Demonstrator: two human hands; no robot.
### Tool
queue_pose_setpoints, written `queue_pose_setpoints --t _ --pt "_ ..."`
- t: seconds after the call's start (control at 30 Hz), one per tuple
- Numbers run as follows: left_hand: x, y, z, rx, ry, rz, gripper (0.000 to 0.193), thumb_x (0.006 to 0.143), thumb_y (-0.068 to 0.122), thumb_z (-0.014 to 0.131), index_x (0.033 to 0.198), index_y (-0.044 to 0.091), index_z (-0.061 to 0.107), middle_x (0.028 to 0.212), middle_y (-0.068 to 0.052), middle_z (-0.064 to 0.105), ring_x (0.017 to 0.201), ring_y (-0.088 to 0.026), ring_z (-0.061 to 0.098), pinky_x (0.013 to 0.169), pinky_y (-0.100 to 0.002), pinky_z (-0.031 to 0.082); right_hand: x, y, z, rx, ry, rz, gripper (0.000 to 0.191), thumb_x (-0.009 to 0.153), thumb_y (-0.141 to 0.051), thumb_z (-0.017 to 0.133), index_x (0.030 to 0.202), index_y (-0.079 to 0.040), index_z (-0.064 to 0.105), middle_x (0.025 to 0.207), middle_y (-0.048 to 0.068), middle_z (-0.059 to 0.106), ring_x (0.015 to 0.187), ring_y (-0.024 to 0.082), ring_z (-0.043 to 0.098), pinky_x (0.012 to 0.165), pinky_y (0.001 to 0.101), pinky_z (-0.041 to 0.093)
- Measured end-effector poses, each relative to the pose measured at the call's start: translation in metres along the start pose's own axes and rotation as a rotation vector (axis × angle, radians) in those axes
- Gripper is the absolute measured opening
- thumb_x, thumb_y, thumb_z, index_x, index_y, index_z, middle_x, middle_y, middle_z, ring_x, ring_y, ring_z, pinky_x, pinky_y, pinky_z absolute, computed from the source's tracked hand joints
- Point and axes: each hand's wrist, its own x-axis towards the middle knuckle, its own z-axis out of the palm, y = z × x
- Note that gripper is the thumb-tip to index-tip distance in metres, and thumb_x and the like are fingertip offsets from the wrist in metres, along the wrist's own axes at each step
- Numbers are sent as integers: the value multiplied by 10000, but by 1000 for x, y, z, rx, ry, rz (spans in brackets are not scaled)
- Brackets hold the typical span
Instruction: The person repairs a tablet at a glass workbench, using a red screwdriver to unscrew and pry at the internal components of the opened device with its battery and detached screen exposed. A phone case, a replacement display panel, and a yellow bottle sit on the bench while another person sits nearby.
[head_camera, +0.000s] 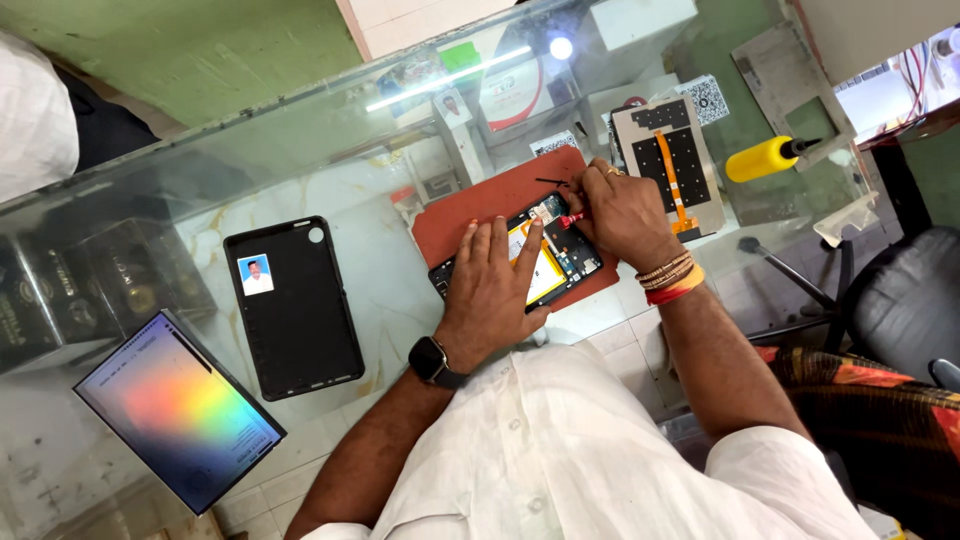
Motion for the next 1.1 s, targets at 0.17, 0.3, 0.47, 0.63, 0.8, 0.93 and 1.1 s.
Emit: queue_pose_setpoints --t 0.17,0.3,0.47,0.63,0.8,0.93,1.1 --pt "-1 0 1 -30 27 -10 1105 645 535 864 1507 25 399 1384 -379 445 1304 -497 423 1166 -627 267 -4 1 -8 94 119 62 139 939 -79 744 992 -38 622 920 86 649 734 240 678 620 366 525" --pt "1 2 -1 -11 42 -47 1087 637 525 878 1490 26 425 1332 -346 476 1229 -486 455 1112 -605 343 -2 4 -14 240 196 185 130 956 -60 762 979 -54 635 927 79 658 792 231 696 673 343 553" --pt "1 6 -8 1 48 -166 1101 579 542 893 1447 2 485 1287 -319 498 1126 -450 494 971 -563 433 -7 10 -12 214 117 176 191 864 -4 738 1035 -81 700 961 84 683 873 283 695 732 379 558" --pt "13 11 -13 77 -41 -266 1066 578 564 893 1394 -21 535 1233 -294 510 1074 -411 510 937 -533 461 4 11 -4 155 82 139 212 838 -5 736 1040 -66 714 982 95 698 860 305 686 703 396 545" --pt "9 13 -11 124 -4 -282 1018 560 586 893 1336 7 579 1231 -324 509 1051 -417 512 908 -523 467 5 6 3 203 70 254 140 812 -83 791 935 -76 723 916 74 701 790 288 693 670 398 541" --pt "5 13 -8 122 -14 -310 978 583 589 885 1351 58 592 1159 -271 527 1049 -406 511 907 -528 453 2 10 6 142 55 304 140 842 -119 801 968 -95 747 906 74 710 768 289 692 672 403 540" --pt "-2 3 -4 73 87 -343 1046 606 549 920 1434 39 535 1089 -197 589 1003 -364 550 885 -522 433 -10 7 12 157 110 303 138 859 -151 808 965 -81 753 893 103 725 791 303 705 690 409 555"
